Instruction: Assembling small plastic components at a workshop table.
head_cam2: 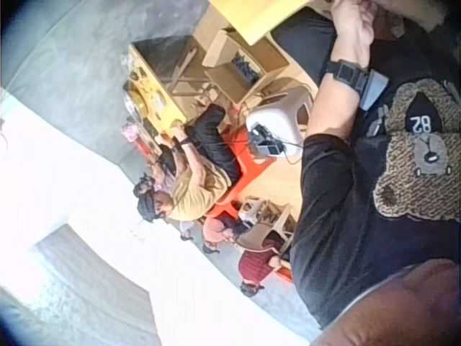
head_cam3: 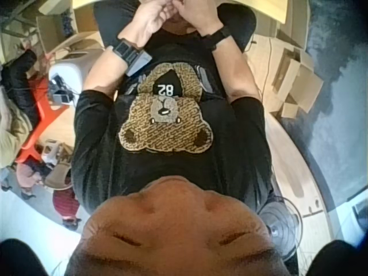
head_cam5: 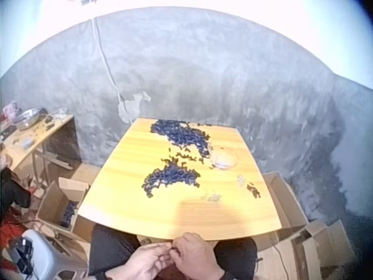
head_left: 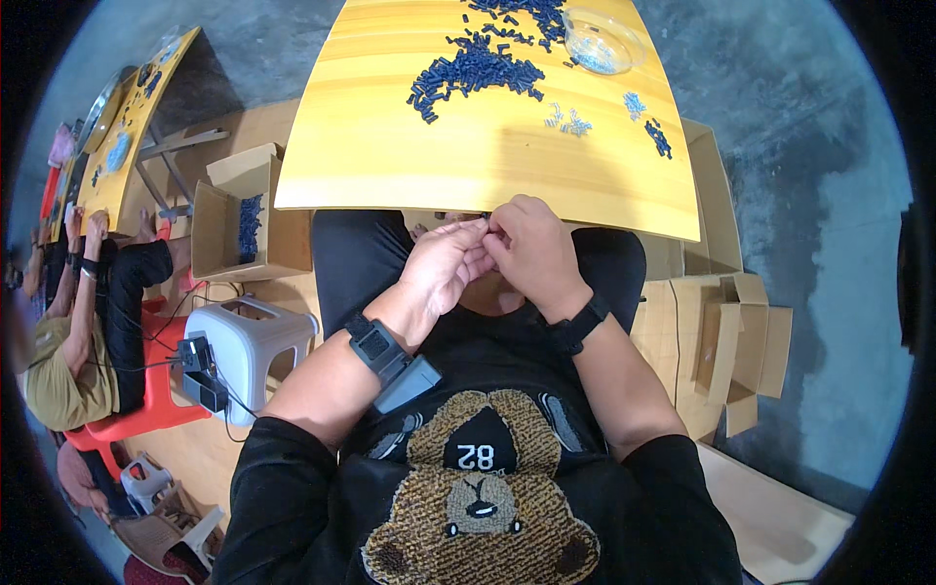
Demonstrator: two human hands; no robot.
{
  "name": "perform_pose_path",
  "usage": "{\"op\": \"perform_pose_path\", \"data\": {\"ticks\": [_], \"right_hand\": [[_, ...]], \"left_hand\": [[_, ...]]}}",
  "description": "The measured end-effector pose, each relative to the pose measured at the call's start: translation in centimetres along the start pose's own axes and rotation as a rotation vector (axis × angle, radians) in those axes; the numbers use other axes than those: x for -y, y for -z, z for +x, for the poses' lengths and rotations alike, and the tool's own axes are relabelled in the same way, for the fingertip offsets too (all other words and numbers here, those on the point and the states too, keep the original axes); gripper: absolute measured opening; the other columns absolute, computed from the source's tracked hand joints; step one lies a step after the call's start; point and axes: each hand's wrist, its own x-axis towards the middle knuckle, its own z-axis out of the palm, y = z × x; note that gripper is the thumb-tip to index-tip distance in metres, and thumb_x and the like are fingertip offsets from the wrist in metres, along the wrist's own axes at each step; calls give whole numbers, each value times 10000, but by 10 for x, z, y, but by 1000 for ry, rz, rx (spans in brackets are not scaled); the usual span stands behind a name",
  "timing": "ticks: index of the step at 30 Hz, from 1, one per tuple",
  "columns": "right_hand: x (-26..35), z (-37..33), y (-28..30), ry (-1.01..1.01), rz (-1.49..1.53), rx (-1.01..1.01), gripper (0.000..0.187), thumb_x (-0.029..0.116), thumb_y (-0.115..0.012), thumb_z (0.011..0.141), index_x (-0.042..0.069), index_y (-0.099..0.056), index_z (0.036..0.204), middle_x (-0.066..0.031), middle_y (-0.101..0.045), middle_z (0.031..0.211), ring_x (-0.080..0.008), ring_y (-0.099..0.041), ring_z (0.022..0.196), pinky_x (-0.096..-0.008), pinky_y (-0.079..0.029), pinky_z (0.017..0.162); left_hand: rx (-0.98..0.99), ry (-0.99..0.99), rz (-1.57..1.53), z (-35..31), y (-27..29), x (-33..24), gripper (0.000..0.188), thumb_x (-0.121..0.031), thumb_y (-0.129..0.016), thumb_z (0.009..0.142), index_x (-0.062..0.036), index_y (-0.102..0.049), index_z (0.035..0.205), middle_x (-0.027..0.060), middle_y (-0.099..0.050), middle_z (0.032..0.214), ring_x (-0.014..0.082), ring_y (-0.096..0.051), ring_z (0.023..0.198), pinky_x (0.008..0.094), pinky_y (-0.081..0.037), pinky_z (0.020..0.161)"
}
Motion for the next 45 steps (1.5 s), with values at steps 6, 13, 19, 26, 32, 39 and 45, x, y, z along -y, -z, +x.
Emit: {"op": "perform_pose_path", "data": {"ticks": [6,13,19,26,32,39,45], "right_hand": [[-1,-2,-7,-11,27,-63,104,99,-625,679,42,-538,687,-105,-525,731,-295,-533,761,-393,-451,647],[-5,-5,-9,0,52,-103,92,86,-635,675,42,-554,677,-97,-529,729,-292,-531,740,-382,-449,641],[-4,-1,-8,62,57,-118,96,74,-641,673,41,-551,672,-91,-529,722,-285,-527,727,-372,-447,640],[-3,4,-8,59,66,-106,104,64,-647,666,39,-546,671,-95,-525,720,-285,-526,727,-369,-446,647],[-4,4,-4,87,111,-100,125,62,-652,670,30,-534,697,-102,-516,724,-294,-521,727,-377,-439,648],[0,6,3,-13,125,-14,158,56,-643,674,27,-518,764,-117,-508,736,-310,-516,735,-384,-436,657],[3,1,2,-79,216,-73,258,65,-651,664,19,-565,903,-121,-561,798,-303,-543,772,-362,-453,683]], "left_hand": [[-14,-49,-20,4,3,3,138,-119,-514,897,-21,-573,973,83,-615,940,165,-592,833,302,-488,756],[-98,-125,2,0,-10,5,107,-103,-527,884,-24,-592,917,65,-613,889,155,-582,798,299,-476,722],[-98,-109,-112,-1,-7,6,95,-108,-536,881,-36,-586,917,52,-599,886,154,-558,805,304,-452,738],[-67,-72,-129,7,0,7,112,-124,-540,882,-49,-591,948,37,-606,915,147,-560,839,308,-443,748],[-35,-47,-68,4,0,1,127,-135,-541,886,-46,-594,961,46,-613,928,154,-578,847,318,-455,767],[74,-6,-32,1,3,-6,154,-136,-531,893,-32,-603,980,69,-631,973,170,-598,901,319,-465,822],[123,22,-43,-8,0,-14,196,-148,-535,891,-16,-577,1030,87,-616,1028,179,-591,950,320,-465,848]]}}
